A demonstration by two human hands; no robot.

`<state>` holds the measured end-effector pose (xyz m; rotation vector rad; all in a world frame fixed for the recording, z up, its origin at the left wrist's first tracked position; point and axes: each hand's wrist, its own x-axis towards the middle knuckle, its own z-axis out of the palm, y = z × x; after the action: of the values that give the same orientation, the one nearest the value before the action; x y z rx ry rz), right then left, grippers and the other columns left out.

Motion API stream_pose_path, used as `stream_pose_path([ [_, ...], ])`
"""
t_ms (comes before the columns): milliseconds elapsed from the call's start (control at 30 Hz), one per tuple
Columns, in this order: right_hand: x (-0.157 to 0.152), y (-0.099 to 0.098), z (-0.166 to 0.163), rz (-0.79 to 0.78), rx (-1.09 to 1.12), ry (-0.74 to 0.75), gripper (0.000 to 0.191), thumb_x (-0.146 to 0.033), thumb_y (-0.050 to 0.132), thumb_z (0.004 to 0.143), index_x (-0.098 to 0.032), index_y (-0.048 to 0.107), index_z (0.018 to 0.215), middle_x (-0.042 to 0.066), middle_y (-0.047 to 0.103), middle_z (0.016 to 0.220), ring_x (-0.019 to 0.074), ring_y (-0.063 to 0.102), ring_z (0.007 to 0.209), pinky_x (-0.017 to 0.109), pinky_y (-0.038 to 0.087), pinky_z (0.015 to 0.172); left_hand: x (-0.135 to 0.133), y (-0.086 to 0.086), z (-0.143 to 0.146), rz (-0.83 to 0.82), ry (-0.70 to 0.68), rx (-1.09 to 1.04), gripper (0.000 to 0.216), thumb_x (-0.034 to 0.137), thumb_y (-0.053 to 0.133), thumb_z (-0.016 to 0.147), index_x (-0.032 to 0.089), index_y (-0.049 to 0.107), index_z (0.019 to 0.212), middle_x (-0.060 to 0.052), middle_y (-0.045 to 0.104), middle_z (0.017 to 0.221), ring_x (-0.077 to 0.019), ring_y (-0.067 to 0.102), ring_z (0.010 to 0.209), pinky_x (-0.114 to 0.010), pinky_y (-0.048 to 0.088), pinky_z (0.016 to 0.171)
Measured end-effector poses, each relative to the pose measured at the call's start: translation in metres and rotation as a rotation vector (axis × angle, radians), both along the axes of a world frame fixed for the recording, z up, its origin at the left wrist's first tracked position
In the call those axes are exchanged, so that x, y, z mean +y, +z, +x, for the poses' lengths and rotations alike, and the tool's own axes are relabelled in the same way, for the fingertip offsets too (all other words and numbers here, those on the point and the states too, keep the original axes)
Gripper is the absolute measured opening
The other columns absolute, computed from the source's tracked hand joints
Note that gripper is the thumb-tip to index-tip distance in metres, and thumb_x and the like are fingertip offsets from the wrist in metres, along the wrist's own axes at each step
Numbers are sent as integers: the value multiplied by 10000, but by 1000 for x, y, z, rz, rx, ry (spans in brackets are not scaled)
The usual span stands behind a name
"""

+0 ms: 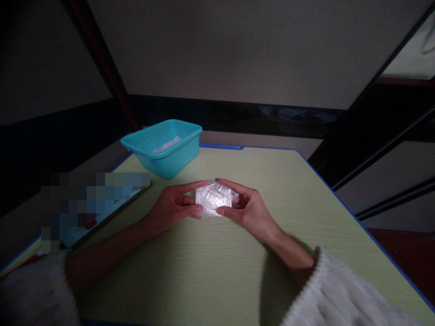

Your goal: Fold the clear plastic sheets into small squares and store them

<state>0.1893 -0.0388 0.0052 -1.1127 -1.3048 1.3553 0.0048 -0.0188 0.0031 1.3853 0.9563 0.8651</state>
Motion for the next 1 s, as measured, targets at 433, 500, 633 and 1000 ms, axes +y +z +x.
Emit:
stream_pose_path([
  [433,0,-4,-1,79,29,6,666,-96,728,575,-205,540,1205,-22,618,697,54,432,473,168,353,403,-2,-3,0,84,-9,-50,679,122,646,631,197,453,1277,-17,701,712,-81,553,438,-174,464,462],
  [500,0,-4,0,95,34,17,654,-102,729,574,-209,550,1194,-15,622,723,55,432,476,172,355,407,-1,-4,0,96,-6,-98,737,113,665,600,244,432,1287,-87,637,1088,-47,540,437,-177,477,456],
  [633,0,-2,1,80,37,45,661,-95,723,579,-206,542,1205,-52,565,591,52,401,443,163,333,390,2,-3,0,17,-23,-198,964,150,715,538,272,244,1370,-159,441,1317,-59,575,464,-206,500,450],
  [1000,3,-8,1,2,142,286,610,-76,718,583,-241,581,1154,-45,592,658,64,460,514,174,394,461,5,0,-2,-83,-93,-50,390,347,636,602,133,496,897,51,539,405,-94,480,298,-159,379,322],
])
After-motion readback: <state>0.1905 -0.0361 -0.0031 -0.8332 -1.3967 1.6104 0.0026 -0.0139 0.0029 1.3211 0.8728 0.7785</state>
